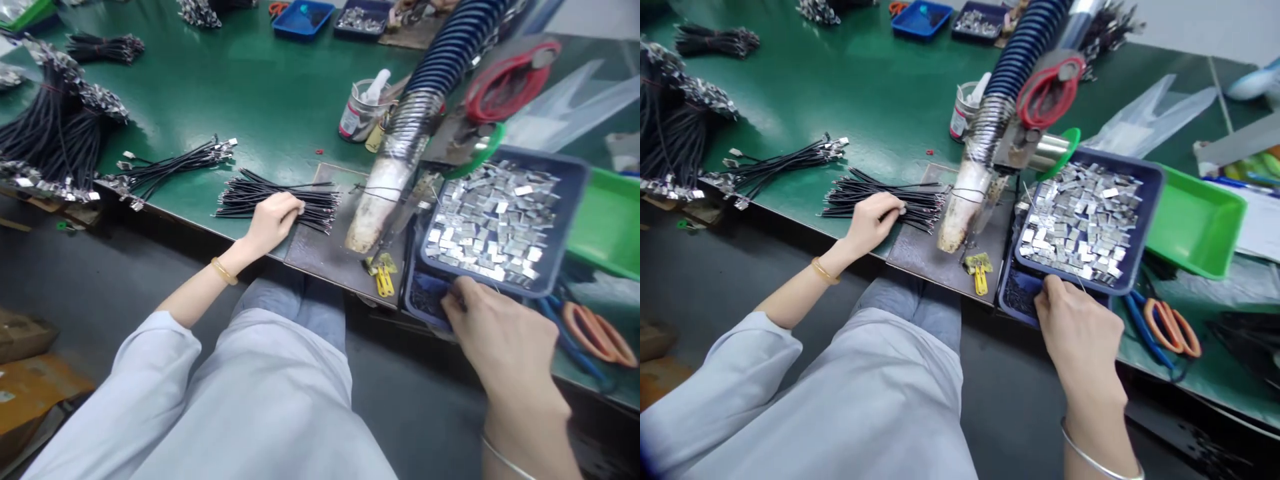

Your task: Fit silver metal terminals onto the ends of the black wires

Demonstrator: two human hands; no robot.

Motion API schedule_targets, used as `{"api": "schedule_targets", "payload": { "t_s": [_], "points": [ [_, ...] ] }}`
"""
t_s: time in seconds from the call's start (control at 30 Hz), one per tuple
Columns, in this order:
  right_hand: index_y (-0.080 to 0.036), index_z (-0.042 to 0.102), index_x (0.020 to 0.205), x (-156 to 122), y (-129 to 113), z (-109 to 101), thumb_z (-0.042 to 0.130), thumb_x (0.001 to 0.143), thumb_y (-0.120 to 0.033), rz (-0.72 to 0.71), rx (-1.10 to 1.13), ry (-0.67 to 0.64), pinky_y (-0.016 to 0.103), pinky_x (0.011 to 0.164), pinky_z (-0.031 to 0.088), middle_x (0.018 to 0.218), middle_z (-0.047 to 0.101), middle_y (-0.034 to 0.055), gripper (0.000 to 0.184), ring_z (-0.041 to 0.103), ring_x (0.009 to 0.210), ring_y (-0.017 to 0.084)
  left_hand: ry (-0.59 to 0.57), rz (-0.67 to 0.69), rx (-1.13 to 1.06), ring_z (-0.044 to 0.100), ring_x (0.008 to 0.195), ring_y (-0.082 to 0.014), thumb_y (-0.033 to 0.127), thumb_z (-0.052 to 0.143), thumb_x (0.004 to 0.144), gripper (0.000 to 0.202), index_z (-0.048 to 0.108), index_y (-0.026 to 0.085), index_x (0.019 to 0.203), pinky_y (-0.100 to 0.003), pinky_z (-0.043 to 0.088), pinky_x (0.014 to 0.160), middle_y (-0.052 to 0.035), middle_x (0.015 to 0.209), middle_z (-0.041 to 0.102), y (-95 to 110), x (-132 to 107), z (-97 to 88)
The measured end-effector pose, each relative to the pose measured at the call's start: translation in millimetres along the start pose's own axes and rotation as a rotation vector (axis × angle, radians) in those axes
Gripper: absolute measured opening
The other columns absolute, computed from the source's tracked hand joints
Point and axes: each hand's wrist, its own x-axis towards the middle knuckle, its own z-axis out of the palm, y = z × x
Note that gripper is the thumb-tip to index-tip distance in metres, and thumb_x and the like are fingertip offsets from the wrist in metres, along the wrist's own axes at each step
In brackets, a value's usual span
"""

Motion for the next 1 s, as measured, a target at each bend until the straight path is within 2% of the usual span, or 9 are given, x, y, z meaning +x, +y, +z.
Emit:
{"api": "schedule_targets", "payload": {
  "t_s": [0.17,0.27,0.37,0.47,0.57,0.6,0.73,0.87,1.0],
  "points": [
    [-0.023,0.033,0.064,1,5,-2,0.054,0.076,-0.02,-0.017,0.082,-0.016,0.023,0.049,0.016,0.057,0.052,0.0002,0.025,0.039,0.047,0.011,0.235,-0.036,0.016,0.065,0.089,-0.0173,0.039,0.038,0.109,0.037,0.069,0.021,0.111,-0.035,0.05,0.084,-0.0051,0.094,0.073,18,28,-32.9],
    [-0.024,0.037,0.065,-1,13,7,0.049,0.077,-0.028,-0.022,0.172,0.118,0.024,0.046,0.016,0.057,0.056,0.0022,0.017,0.042,0.045,0.013,0.501,0.084,0.193,0.065,0.086,-0.014,0.031,0.049,0.107,0.029,0.074,0.019,0.104,-0.03,0.049,0.083,-0.0023,0.088,0.073,30,54,-59.8],
    [-0.024,0.046,0.066,-5,19,10,0.046,0.081,-0.034,-0.032,0.345,0.323,0.024,0.043,0.028,0.062,0.064,0.0041,0.018,0.054,0.048,0.016,0.617,0.222,0.306,0.062,0.081,-0.0115,0.028,0.054,0.105,0.023,0.076,0.02,0.104,-0.026,0.047,0.076,0.0002,0.084,0.071,44,70,-76.3],
    [-0.023,0.056,0.067,-13,16,0,0.056,0.082,-0.033,-0.004,0.554,0.472,0.027,0.049,0.047,0.066,0.07,0.0026,0.017,0.062,0.05,0.016,0.549,0.221,0.276,0.055,0.069,-0.0104,0.023,0.06,0.101,0.02,0.077,0.02,0.112,-0.027,0.044,0.067,0.0002,0.079,0.068,76,61,-72.7],
    [-0.024,0.063,0.07,-28,-1,-16,0.071,0.079,-0.03,0.164,0.839,0.523,0.032,0.053,0.057,0.07,0.072,0.0011,0.014,0.068,0.055,0.019,0.405,-0.258,-0.202,0.051,0.056,-0.009,0.026,0.065,0.097,0.012,0.075,0.02,0.096,-0.025,0.041,0.054,0.0023,0.068,0.06,119,35,-49.1],
    [-0.023,0.063,0.071,-33,-9,-20,0.075,0.08,-0.029,0.213,0.985,0.522,0.033,0.055,0.059,0.073,0.073,0.0013,0.015,0.07,0.059,0.019,0.261,-0.427,-0.41,0.052,0.053,-0.0089,0.029,0.067,0.094,0.012,0.073,0.019,0.093,-0.024,0.039,0.05,0.0029,0.064,0.059,132,26,-38.9],
    [-0.023,0.068,0.081,-46,-49,-26,0.076,0.084,-0.018,0.108,1.27,0.516,0.033,0.069,0.065,0.087,0.078,0.0011,0.01,0.076,0.078,0.018,-0.113,-0.907,-0.97,0.046,0.046,-0.0068,0.031,0.074,0.08,0.017,0.067,0.015,0.08,-0.02,0.036,0.045,0.0054,0.051,0.052,158,3,-2.0],
    [-0.024,0.072,0.085,-43,-77,-18,0.072,0.087,-0.012,-0.022,1.109,0.605,0.032,0.077,0.064,0.091,0.079,0.0008,0.012,0.076,0.085,0.017,-0.135,-1.058,-1.082,0.044,0.045,-0.0053,0.031,0.081,0.07,0.021,0.068,0.015,0.075,-0.018,0.036,0.045,0.0061,0.051,0.052,159,0,14.2],
    [-0.023,0.074,0.087,-38,-85,-9,0.067,0.091,-0.015,0.012,1.296,0.4,0.029,0.075,0.065,0.097,0.078,0.0024,0.011,0.076,0.089,0.016,-0.126,-1.043,-1.105,0.051,0.051,-0.0066,0.027,0.083,0.068,0.018,0.071,0.015,0.073,-0.019,0.045,0.051,0.0031,0.057,0.061,160,-2,17.6]
  ]
}}
